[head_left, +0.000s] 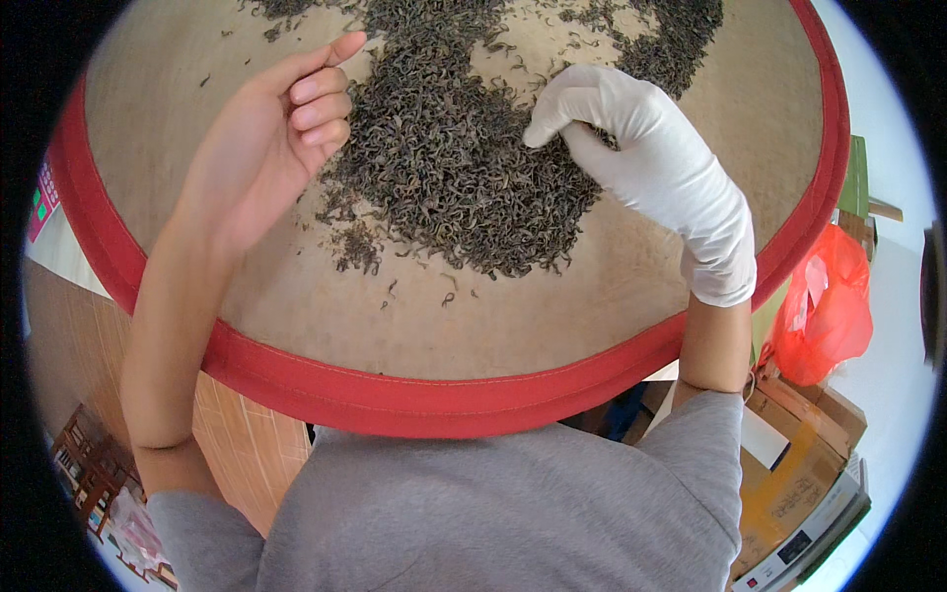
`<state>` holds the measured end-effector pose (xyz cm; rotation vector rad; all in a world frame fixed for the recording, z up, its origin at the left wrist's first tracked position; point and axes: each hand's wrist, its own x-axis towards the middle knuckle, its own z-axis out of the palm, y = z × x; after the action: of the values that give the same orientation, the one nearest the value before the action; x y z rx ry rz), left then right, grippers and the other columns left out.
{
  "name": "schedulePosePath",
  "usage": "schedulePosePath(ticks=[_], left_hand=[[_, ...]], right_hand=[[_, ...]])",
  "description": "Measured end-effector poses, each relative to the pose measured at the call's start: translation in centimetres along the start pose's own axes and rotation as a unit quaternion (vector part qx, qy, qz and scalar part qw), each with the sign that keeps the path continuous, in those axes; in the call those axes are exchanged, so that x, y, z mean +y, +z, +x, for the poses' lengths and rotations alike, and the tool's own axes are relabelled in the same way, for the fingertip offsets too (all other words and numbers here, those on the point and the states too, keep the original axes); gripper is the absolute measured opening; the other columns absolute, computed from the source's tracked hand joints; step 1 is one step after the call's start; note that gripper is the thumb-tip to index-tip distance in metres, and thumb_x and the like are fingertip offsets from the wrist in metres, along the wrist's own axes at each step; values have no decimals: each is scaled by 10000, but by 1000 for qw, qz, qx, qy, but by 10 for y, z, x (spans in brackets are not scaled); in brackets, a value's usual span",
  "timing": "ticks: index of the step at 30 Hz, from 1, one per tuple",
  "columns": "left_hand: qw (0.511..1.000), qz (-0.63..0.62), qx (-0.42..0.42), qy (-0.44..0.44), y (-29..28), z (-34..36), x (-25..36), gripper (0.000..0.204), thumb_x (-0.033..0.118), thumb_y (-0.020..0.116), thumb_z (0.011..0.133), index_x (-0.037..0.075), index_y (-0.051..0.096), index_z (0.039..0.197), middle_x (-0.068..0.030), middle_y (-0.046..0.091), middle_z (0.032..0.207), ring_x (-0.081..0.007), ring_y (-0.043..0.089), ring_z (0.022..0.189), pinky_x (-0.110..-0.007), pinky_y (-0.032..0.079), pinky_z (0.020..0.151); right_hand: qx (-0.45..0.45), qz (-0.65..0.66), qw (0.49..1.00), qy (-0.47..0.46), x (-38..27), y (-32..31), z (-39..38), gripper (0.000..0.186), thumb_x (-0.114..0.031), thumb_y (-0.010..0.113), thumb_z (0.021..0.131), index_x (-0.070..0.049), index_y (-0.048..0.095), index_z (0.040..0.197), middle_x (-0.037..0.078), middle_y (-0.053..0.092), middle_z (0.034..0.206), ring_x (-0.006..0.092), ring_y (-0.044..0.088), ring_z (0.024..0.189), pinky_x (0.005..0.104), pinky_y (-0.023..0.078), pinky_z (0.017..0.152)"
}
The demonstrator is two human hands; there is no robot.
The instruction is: The person sorts dried tea leaves by hand on a large flat tray, picking out stems and debris, then transfers the sorted leaves into a green bag and weighs it on a digital scale.
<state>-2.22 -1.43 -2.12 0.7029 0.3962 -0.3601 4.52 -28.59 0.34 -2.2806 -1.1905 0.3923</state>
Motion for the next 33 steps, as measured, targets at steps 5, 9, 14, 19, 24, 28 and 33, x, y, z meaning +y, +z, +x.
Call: schedulePosePath(ticks=[5,9,14,19,24,28,33], left_hand=[[1000,-4,11,-5,2,1,-1,228,132,410,1008,-1,488,1176,63,317,688,-35,311,572,-175,307,512],[1000,-1,12,4,2,2,0,231,126,403,1008,-3,483,1182,62,311,689,-37,310,572,-176,306,512],[1000,-13,2,-4,-4,3,0,235,121,404,1005,-4,479,1189,63,298,689,-37,300,572,-177,300,510],[1000,3,-9,9,-3,2,1,238,124,406,1003,-6,476,1189,61,286,694,-38,295,574,-178,295,511],[999,26,-18,-4,5,-1,-2,267,125,409,998,-22,485,1208,54,347,717,-46,348,603,-176,349,549],[987,110,-95,-61,1,1,-9,331,161,391,1001,-44,495,1239,7,557,865,-76,547,773,-196,493,726],[980,105,-96,-137,9,-2,-23,408,259,346,1011,-53,498,1226,-107,629,1069,-180,622,999,-271,510,909]], right_hand=[[24,-131,977,-167,-38,51,9,104,-186,657,727,-109,588,736,57,526,718,243,570,717,357,472,622],[-35,-302,946,-117,-44,74,8,253,-288,736,701,-127,584,824,28,509,801,207,529,774,328,440,638],[-40,-317,942,-103,-49,74,8,237,-298,722,716,-122,588,800,33,503,791,203,524,776,322,437,644],[-25,-260,960,-101,-47,73,9,187,-252,708,724,-118,579,750,42,519,750,215,549,736,344,454,627],[42,42,998,-28,-41,50,8,153,-175,715,745,-91,589,759,92,557,708,252,603,693,358,482,617],[83,75,993,46,-47,30,6,105,-37,684,834,-45,656,934,6,645,843,79,571,699,234,475,632],[175,201,964,-5,-58,37,15,104,-20,668,812,-42,662,914,100,663,844,239,651,756,312,522,685]])
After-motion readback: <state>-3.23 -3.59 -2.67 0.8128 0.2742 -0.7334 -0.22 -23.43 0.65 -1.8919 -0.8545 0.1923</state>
